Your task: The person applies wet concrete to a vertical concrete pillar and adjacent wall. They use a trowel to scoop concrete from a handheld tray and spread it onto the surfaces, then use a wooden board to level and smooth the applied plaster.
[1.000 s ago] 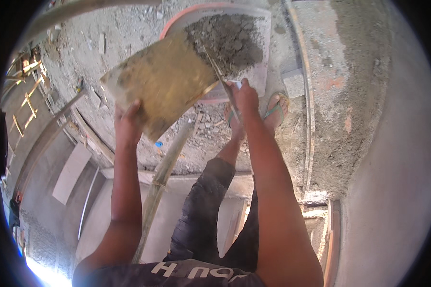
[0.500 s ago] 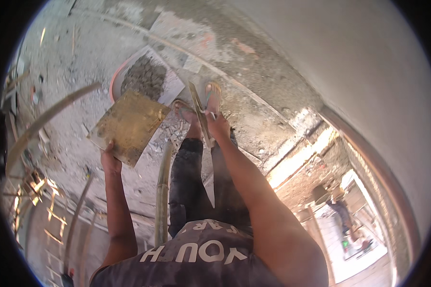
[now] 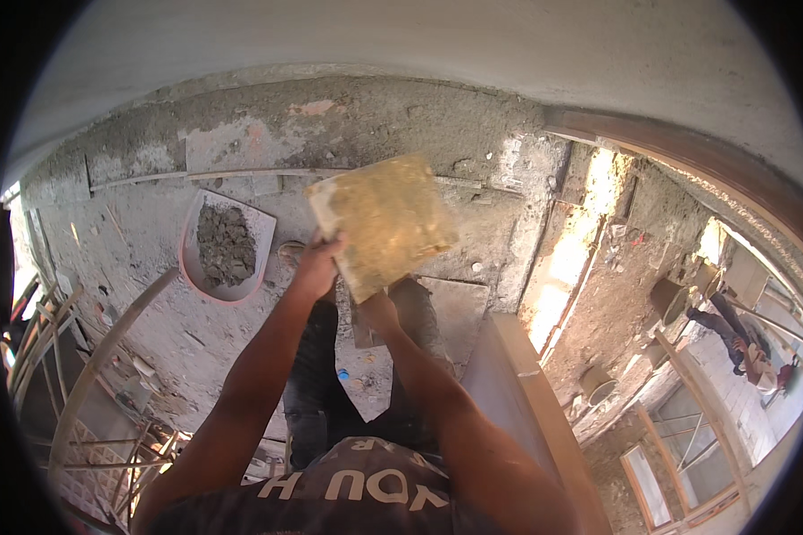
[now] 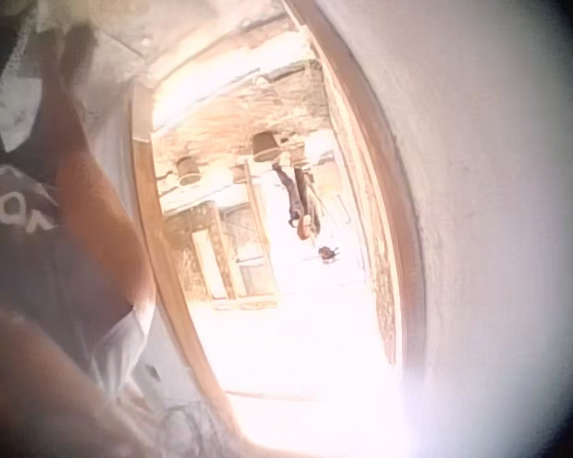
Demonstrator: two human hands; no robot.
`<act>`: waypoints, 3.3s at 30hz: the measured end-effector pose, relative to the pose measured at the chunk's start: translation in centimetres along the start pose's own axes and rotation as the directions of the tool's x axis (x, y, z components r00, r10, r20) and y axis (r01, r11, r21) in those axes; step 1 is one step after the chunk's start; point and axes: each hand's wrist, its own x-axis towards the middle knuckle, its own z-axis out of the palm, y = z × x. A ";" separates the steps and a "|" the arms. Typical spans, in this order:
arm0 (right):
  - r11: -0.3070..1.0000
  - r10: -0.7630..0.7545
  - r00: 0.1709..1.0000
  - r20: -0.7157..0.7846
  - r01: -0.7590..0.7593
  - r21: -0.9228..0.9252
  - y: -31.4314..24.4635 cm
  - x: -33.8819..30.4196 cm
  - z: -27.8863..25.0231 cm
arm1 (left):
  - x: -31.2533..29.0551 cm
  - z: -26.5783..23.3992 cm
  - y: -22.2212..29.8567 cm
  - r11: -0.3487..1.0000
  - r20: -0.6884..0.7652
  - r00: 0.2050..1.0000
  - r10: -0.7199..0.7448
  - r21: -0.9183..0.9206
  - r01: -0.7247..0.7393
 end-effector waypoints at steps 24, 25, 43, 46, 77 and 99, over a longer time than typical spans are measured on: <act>0.511 0.158 0.986 0.045 -0.120 0.851 4.3 8.8 -1.1 | 33.5 -6.8 -10.0 0.972 -0.525 0.821 -0.225 -0.175 0.155; 0.556 0.158 0.986 0.045 -0.126 0.821 4.6 8.9 -1.0 | 34.2 -6.9 -9.1 0.966 -0.552 0.802 -0.228 -0.234 0.114; 0.012 0.248 0.961 -0.119 0.119 0.993 -2.5 23.1 -8.9 | 31.7 -11.2 -5.0 0.951 -0.403 0.896 -0.185 -0.303 0.060; 0.026 0.206 0.962 -0.180 0.179 0.984 -5.9 26.3 -7.0 | 32.5 -15.5 -5.6 0.883 -0.379 0.919 -0.107 -0.461 -0.087; 0.259 0.142 0.990 0.000 -0.037 0.965 -3.6 9.6 11.3 | -0.1 -31.8 -9.0 0.467 -0.492 0.830 0.263 -0.688 -0.555; 0.804 -0.057 0.861 0.506 -0.261 0.535 -16.6 3.7 48.2 | -32.2 -48.1 -19.9 0.068 -0.997 -0.073 0.030 0.074 -0.995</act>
